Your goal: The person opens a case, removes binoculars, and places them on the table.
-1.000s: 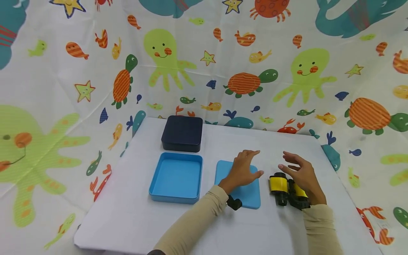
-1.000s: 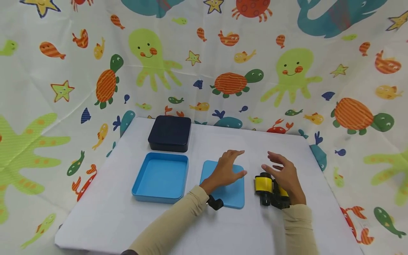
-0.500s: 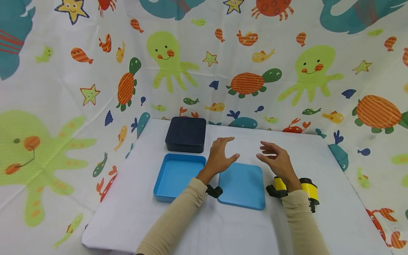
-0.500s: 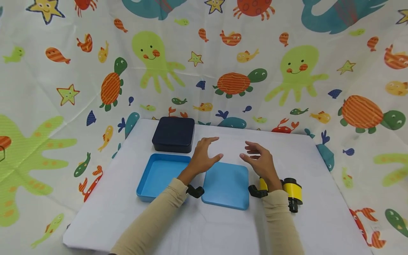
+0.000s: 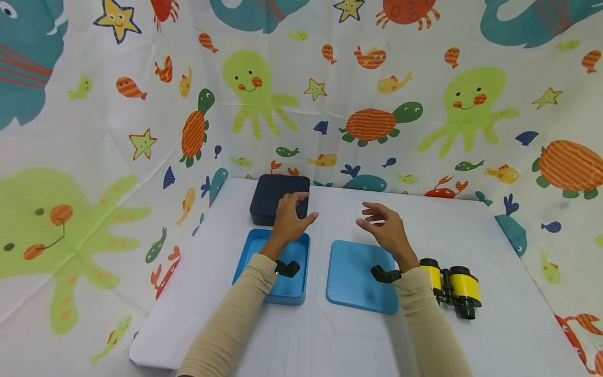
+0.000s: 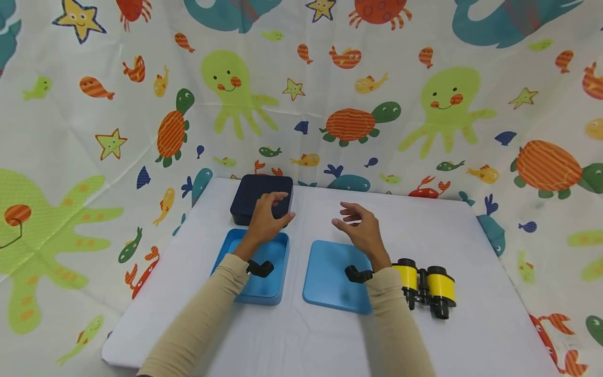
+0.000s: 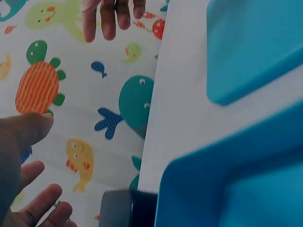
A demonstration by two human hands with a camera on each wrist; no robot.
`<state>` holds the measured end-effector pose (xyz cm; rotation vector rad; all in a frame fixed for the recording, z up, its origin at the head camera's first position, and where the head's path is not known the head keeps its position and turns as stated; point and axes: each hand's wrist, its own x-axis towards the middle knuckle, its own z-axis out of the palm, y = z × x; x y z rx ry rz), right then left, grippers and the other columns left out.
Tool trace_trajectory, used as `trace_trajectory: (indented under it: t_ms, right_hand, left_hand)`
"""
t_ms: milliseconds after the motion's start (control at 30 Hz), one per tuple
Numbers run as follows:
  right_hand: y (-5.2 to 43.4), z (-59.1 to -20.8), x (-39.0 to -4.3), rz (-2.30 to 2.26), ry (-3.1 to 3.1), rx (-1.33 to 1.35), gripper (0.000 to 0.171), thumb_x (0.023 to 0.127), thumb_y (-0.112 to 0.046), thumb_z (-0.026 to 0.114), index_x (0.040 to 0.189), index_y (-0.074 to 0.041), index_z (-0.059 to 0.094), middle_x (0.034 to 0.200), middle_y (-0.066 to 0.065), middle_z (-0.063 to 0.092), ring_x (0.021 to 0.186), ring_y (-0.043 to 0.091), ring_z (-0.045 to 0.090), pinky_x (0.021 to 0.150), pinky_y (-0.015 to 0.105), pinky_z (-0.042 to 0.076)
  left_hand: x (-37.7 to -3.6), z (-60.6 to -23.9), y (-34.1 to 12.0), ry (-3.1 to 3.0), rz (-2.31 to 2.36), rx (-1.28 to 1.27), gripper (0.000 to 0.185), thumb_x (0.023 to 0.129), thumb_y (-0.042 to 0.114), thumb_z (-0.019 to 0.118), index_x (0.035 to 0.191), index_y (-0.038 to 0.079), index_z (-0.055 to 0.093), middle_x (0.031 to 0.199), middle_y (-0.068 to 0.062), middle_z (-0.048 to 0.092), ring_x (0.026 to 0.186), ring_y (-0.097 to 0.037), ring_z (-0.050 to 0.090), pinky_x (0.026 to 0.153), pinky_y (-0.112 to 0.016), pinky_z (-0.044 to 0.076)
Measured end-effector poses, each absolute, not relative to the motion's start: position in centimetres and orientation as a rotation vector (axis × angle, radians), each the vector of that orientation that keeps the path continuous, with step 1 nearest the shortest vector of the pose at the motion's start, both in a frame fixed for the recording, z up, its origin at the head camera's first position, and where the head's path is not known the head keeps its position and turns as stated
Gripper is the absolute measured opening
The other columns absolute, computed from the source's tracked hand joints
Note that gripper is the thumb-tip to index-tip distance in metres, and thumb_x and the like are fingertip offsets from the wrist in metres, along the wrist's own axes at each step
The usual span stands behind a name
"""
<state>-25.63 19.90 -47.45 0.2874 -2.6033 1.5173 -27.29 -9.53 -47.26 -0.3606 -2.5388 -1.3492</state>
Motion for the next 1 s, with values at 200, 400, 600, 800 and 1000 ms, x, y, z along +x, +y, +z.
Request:
trace_trajectory:
  t_ms: [200, 400, 600, 800, 1000]
  right_hand:
    - [17.3, -47.2, -26.6, 1.537, -2.613, 0.319, 0.062, 0.095, -0.041, 0.081, 0.150, -0.020, 0.061, 0.135, 0.013, 0.070, 0.118, 0.031, 0.066, 0.096, 0.044, 0.057]
    - [15.0, -47.4, -27.4, 1.548, -2.640, 0.317, 0.063, 0.094, -0.042, 0.082, 0.149, -0.020, 0.061, 0.134, 0.012, 0.070, 0.117, 0.030, 0.066, 0.096, 0.048, 0.060]
    - [12.4, -47.2, -28.4, 1.556, -2.688, 0.304, 0.066, 0.093, -0.043, 0.083, 0.150, -0.020, 0.059, 0.135, 0.011, 0.068, 0.119, 0.031, 0.066, 0.098, 0.049, 0.061]
    - [9.8, -47.3, -29.5, 1.591, -2.734, 0.279, 0.066, 0.093, -0.040, 0.084, 0.150, -0.020, 0.057, 0.135, 0.010, 0.067, 0.120, 0.031, 0.066, 0.101, 0.050, 0.059]
    - [7.2, -47.4, -30.4, 1.663, -2.755, 0.221, 0.070, 0.091, -0.040, 0.085, 0.149, -0.016, 0.054, 0.135, 0.012, 0.065, 0.120, 0.032, 0.063, 0.099, 0.049, 0.058]
  left_hand:
    - [-28.3, -47.0, -12.6, -2.561, -1.317, -0.229, 0.060, 0.095, 0.033, 0.081, 0.145, 0.010, 0.059, 0.141, -0.018, 0.056, 0.132, -0.035, 0.048, 0.112, -0.058, 0.042]
    - [-29.1, -47.1, -15.2, -2.595, -1.261, -0.159, 0.062, 0.094, 0.033, 0.082, 0.146, 0.009, 0.057, 0.140, -0.020, 0.055, 0.131, -0.038, 0.048, 0.110, -0.059, 0.042]
    - [-30.1, -47.2, -17.3, -2.632, -1.218, -0.097, 0.066, 0.093, 0.032, 0.083, 0.147, 0.007, 0.055, 0.140, -0.024, 0.055, 0.131, -0.040, 0.046, 0.110, -0.060, 0.042]
    - [-31.1, -47.4, -18.8, -2.701, -1.204, -0.041, 0.074, 0.091, 0.034, 0.084, 0.151, 0.006, 0.052, 0.143, -0.025, 0.053, 0.133, -0.041, 0.044, 0.111, -0.060, 0.043]
    - [-32.1, -47.9, -20.3, -2.760, -1.184, -0.006, 0.084, 0.089, 0.037, 0.086, 0.156, 0.005, 0.047, 0.147, -0.025, 0.050, 0.136, -0.042, 0.040, 0.115, -0.061, 0.038]
